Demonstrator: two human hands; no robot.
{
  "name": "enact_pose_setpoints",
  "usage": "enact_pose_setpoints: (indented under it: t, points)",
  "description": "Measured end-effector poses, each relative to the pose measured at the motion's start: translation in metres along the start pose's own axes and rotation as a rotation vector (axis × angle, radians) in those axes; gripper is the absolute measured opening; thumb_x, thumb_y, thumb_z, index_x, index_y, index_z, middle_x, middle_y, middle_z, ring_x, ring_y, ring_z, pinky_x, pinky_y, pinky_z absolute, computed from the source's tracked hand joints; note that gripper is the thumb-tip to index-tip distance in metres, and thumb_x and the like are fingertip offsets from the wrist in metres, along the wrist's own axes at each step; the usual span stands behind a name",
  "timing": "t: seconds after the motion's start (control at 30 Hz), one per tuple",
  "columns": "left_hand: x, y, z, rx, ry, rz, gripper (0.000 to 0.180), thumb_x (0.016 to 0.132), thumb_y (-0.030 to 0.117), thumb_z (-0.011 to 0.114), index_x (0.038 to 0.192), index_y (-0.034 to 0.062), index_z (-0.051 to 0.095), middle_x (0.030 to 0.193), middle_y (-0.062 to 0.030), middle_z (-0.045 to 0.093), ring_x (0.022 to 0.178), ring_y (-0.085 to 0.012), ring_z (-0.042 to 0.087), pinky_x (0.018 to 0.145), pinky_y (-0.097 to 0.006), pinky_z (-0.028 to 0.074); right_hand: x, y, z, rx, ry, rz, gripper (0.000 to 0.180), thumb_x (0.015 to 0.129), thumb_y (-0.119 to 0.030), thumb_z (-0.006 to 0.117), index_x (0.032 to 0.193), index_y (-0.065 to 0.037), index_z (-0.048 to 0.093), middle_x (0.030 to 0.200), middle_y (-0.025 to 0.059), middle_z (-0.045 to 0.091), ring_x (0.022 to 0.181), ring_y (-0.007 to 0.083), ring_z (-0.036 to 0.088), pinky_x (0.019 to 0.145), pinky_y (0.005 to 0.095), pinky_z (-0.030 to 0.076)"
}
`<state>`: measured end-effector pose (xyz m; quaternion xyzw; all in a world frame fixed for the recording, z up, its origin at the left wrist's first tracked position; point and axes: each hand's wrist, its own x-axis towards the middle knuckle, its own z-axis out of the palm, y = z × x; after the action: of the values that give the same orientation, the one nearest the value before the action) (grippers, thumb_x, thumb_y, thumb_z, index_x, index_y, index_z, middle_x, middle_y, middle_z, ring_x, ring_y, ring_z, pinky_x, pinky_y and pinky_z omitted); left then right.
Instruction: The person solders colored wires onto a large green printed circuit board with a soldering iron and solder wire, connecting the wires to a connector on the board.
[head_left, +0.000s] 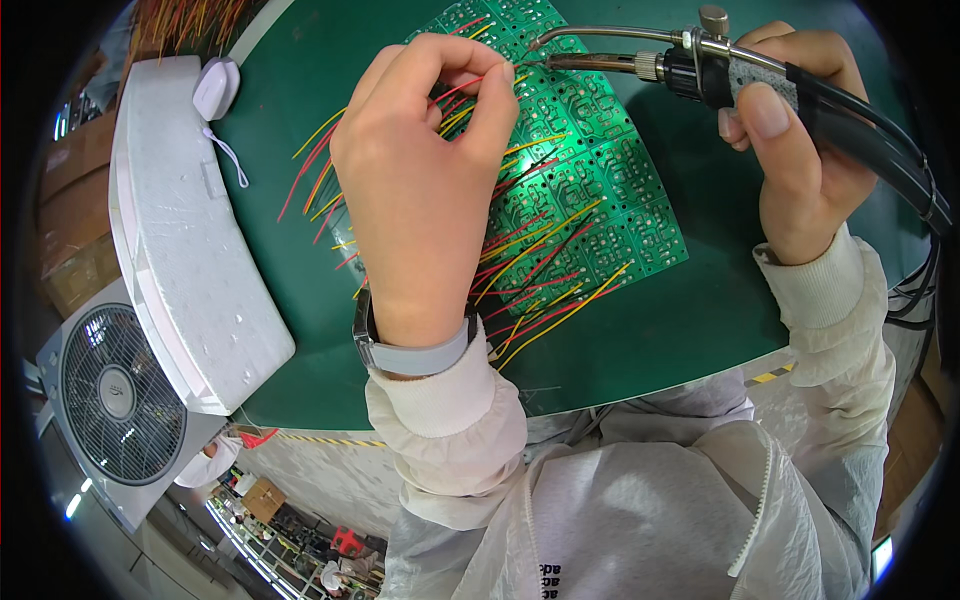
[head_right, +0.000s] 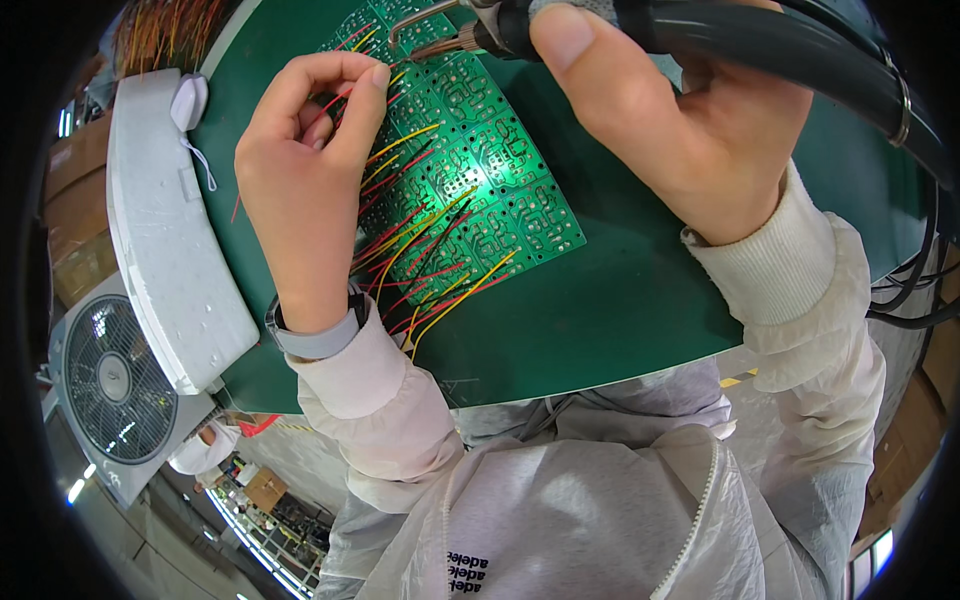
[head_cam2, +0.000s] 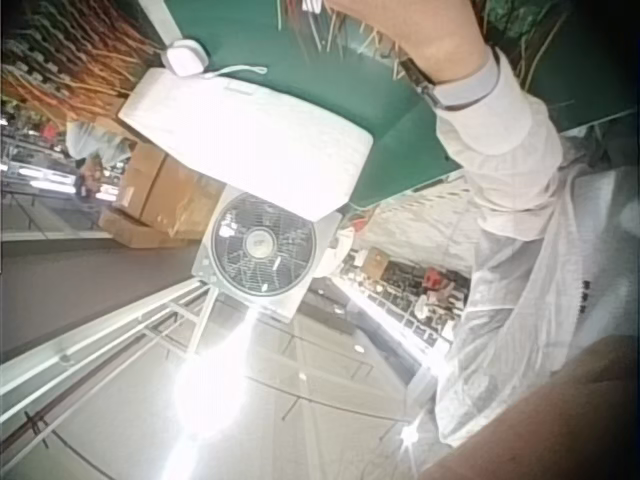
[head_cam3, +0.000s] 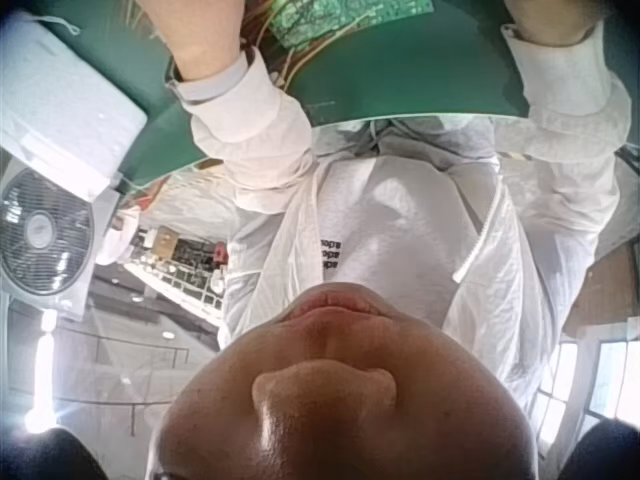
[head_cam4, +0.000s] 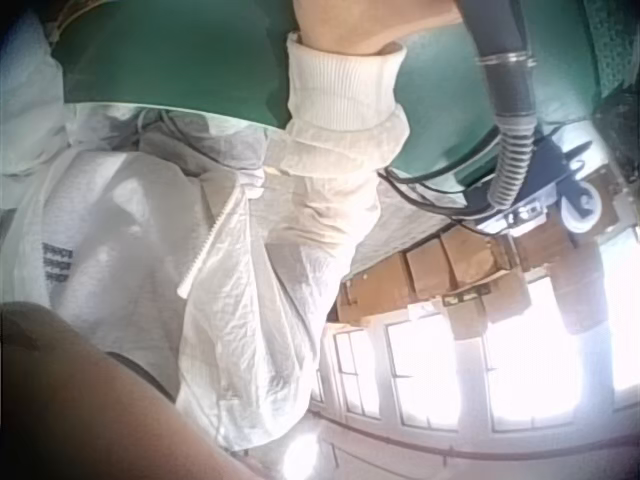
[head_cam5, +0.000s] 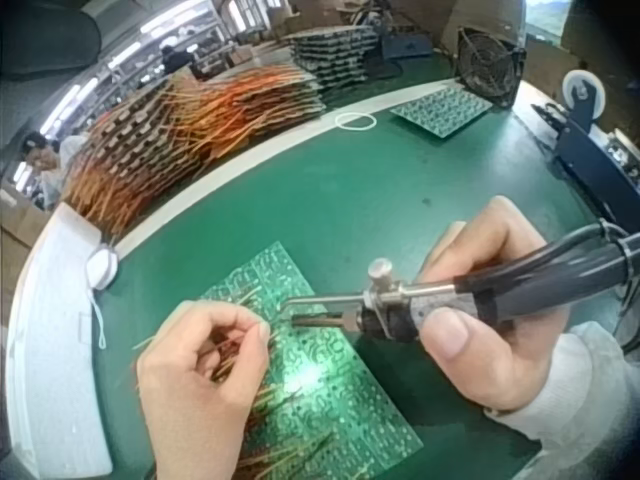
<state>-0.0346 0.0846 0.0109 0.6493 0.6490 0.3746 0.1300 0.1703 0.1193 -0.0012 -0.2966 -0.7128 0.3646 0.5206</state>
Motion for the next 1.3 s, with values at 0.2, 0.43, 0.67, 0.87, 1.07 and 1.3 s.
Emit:
enact_pose_setpoints:
  t: [0.2,0.43,0.67,0.87,1.07,1.3]
  points:
    - [0.000,-0.001,-0.001,0.011,0.007,0.010,0.007,0.078,0.005,0.064,0.081,-0.0002,0.061,0.067,0.0041,0.053,0.053,0.0009,0.034,0.047,-0.014,0.026,0.000,-0.001,0.002,0.004,-0.003,0.014,0.024,0.082,-0.018,0.057,0.091,0.002,0.048,0.076,0.0095,0.051,0.057,0.0102,0.047,0.050,0.0209,0.036]
    - [0.000,0.000,0.001,0.025,0.004,0.027,0.006,0.077,0.005,0.063,0.080,0.0006,0.061,0.067,0.0036,0.053,0.054,-0.0002,0.035,0.048,-0.015,0.026,0.005,-0.003,-0.003,-0.024,-0.068,0.028,0.025,0.082,-0.020,0.056,0.091,0.003,0.049,0.073,0.0096,0.051,0.058,0.0109,0.047,0.050,0.0223,0.035]
    - [0.003,0.008,0.000,0.038,0.018,0.075,0.008,0.077,0.006,0.063,0.079,-0.0003,0.060,0.069,0.0001,0.056,0.059,-0.0026,0.045,0.053,-0.016,0.035,0.010,-0.004,0.006,-0.061,0.052,0.001,0.037,0.077,-0.029,0.066,0.077,0.000,0.043,0.060,0.0059,0.050,0.050,0.0066,0.042,0.047,0.0197,0.032]
    - [0.000,-0.003,0.004,-0.084,0.027,0.102,0.007,0.076,0.005,0.063,0.078,-0.0004,0.059,0.070,-0.0015,0.057,0.063,-0.0054,0.051,0.057,-0.017,0.039,0.012,-0.008,0.005,-0.070,0.018,0.011,0.036,0.077,-0.028,0.065,0.077,0.000,0.043,0.060,0.0060,0.050,0.050,0.0067,0.043,0.047,0.0194,0.033]
    - [0.002,0.006,0.001,0.099,0.002,0.066,0.006,0.075,0.005,0.063,0.077,0.0010,0.059,0.071,-0.0019,0.058,0.063,-0.0065,0.052,0.056,-0.018,0.039,0.006,-0.009,-0.012,-0.018,0.032,0.120,0.025,0.084,-0.018,0.050,0.091,0.006,0.051,0.072,0.0116,0.053,0.058,0.0134,0.047,0.050,0.0240,0.036]
    - [0.000,0.003,0.003,0.057,0.085,0.143,0.006,0.072,0.005,0.064,0.076,0.0025,0.060,0.069,-0.0027,0.057,0.061,-0.0090,0.052,0.053,-0.020,0.038,0.015,-0.003,-0.026,0.107,0.197,0.164,0.025,0.086,-0.017,0.044,0.090,0.006,0.053,0.072,0.0084,0.050,0.058,0.0133,0.042,0.054,0.0236,0.031]
